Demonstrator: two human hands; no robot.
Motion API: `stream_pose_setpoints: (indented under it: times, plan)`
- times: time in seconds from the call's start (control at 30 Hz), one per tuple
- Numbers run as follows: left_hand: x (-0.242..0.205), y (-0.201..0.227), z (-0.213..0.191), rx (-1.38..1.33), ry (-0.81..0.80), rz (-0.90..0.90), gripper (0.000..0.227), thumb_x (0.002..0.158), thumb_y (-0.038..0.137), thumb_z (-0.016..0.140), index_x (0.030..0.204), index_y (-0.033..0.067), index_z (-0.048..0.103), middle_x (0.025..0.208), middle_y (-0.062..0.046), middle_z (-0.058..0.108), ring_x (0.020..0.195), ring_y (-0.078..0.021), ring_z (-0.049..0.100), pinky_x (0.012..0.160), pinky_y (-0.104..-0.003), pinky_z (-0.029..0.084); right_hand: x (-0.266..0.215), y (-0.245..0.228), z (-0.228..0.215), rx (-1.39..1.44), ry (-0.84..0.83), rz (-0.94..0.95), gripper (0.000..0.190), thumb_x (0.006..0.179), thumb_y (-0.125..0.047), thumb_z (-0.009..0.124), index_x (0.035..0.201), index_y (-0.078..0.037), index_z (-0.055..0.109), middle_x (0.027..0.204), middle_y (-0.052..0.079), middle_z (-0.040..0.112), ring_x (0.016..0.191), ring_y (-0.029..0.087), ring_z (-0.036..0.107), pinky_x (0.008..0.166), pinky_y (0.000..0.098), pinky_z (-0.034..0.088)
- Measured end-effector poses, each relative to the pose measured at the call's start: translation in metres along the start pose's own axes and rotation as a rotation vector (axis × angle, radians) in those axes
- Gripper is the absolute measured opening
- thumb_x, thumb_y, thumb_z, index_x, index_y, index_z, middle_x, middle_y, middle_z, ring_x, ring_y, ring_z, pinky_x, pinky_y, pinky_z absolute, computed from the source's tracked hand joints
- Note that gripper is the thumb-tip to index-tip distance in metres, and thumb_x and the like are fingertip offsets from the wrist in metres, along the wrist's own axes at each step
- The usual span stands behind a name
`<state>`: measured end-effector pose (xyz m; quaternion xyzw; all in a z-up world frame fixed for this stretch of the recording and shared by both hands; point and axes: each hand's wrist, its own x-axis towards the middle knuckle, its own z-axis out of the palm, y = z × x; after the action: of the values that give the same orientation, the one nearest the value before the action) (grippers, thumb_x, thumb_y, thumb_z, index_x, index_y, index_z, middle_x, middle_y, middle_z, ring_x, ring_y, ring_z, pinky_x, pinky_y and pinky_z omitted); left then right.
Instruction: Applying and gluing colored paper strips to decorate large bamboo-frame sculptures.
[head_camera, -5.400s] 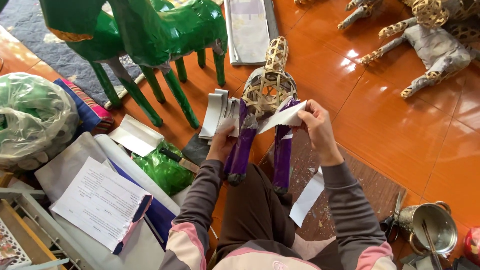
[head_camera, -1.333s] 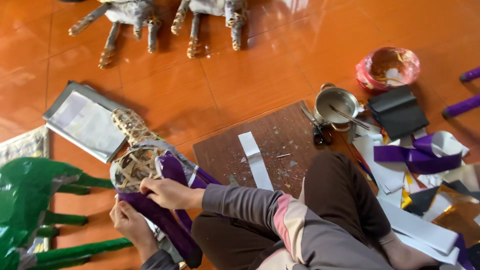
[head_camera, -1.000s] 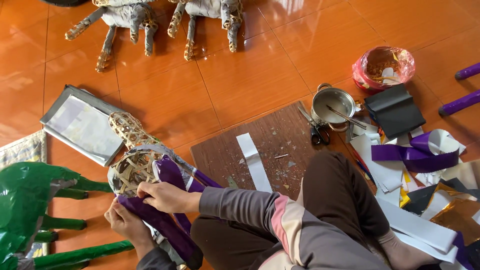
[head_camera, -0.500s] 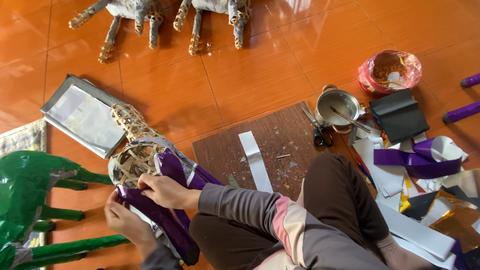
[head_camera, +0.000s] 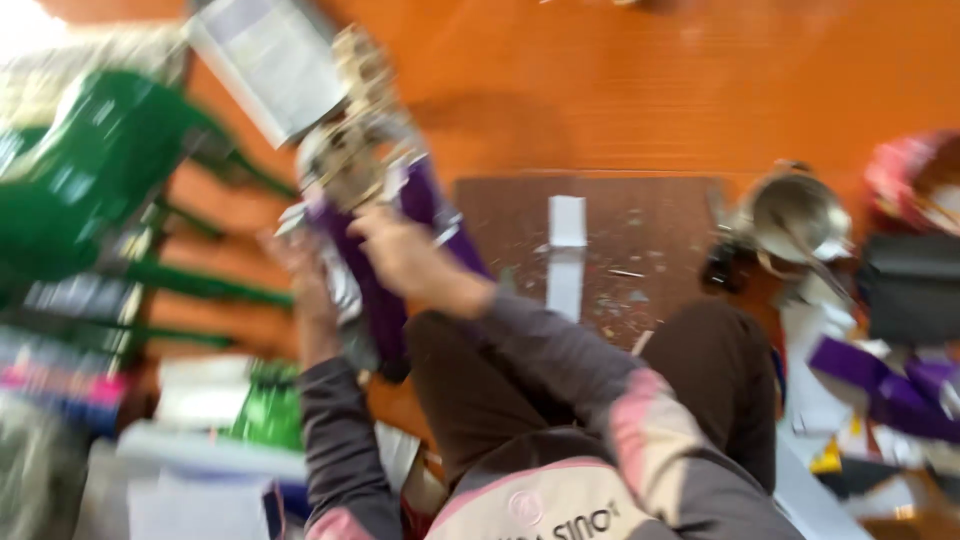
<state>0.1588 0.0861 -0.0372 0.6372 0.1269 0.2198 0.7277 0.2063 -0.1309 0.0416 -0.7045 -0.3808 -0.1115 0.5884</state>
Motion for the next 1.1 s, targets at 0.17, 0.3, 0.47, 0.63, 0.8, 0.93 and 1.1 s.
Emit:
stream_pose_setpoints:
  times: [0.17,0.3,0.47,0.63,0.8,0.93,1.1]
  plan:
    - [-0.092,-0.053,-0.034,-0.093,-0.119,-0.273,0.081,0.106,0.019,0.063,0.17,0.0165,0.013,0.128,-0.01,0.051,0.107,-0.0213,0.057,0.088,-0.034,0.054,-0.088,0.001,-0.076,0.099,0.006,0.281,0.029,0.104,-0.005,0.056,0.132,0.001,0.06,0.136,0.019,0.066,0.119,0.027,0.067,0.103,0.0366,0.054]
    - [-0.137,0.035,0.022,-0.142,-0.216,-0.508,0.099,0.082,0.014,0.071,0.159,0.0179,0.01,0.11,-0.015,0.064,0.075,-0.0227,0.074,0.065,-0.036,0.062,-0.172,0.043,-0.061,0.57,-0.223,0.588,0.084,0.101,-0.004,0.071,0.163,-0.006,0.013,0.147,0.012,0.054,0.131,0.021,0.057,0.106,0.0315,0.045]
    - [-0.137,0.025,0.021,0.09,-0.267,-0.358,0.108,0.082,0.005,0.08,0.165,0.0104,0.012,0.117,-0.017,0.061,0.074,-0.0202,0.069,0.067,-0.034,0.058,-0.161,-0.001,-0.06,0.735,-0.161,0.941,0.09,0.087,-0.009,0.075,0.162,-0.011,0.025,0.096,0.01,0.063,0.072,0.019,0.065,0.063,0.033,0.057]
    - [-0.137,0.026,0.024,0.061,-0.284,-0.344,0.11,0.083,0.004,0.08,0.168,0.0121,0.009,0.115,-0.016,0.061,0.074,-0.0204,0.068,0.069,-0.034,0.058,-0.159,-0.004,-0.066,0.794,-0.157,0.921,0.092,0.089,-0.012,0.075,0.164,-0.015,0.022,0.097,0.01,0.063,0.076,0.016,0.065,0.066,0.0323,0.057]
    - [-0.155,0.034,0.028,-0.424,-0.125,-0.464,0.073,0.097,0.059,0.038,0.158,0.0271,0.015,0.116,-0.019,0.068,0.087,-0.0276,0.075,0.074,-0.041,0.065,-0.171,-0.002,-0.097,0.817,-0.244,0.946,0.075,0.091,-0.022,0.068,0.156,-0.017,0.031,0.121,0.001,0.069,0.107,0.009,0.07,0.085,0.0272,0.06]
    - [-0.201,-0.075,0.019,-0.618,-0.065,-0.734,0.058,0.108,0.045,0.042,0.15,0.0057,0.04,0.123,-0.023,0.068,0.098,-0.0325,0.074,0.084,-0.045,0.062,-0.286,0.111,-0.113,0.753,-0.071,1.056,0.045,0.094,-0.017,0.074,0.135,-0.004,0.059,0.105,0.004,0.07,0.09,0.013,0.067,0.073,0.028,0.056]
    - [-0.236,-0.172,0.128,-0.051,-0.703,-0.859,0.043,0.099,0.033,0.068,0.129,0.0023,0.062,0.112,-0.022,0.07,0.096,-0.0321,0.068,0.084,-0.043,0.057,-0.335,0.122,-0.131,0.196,0.024,1.075,0.012,0.088,-0.013,0.078,0.086,-0.003,0.072,0.072,-0.001,0.067,0.067,0.01,0.061,0.059,0.0258,0.05]
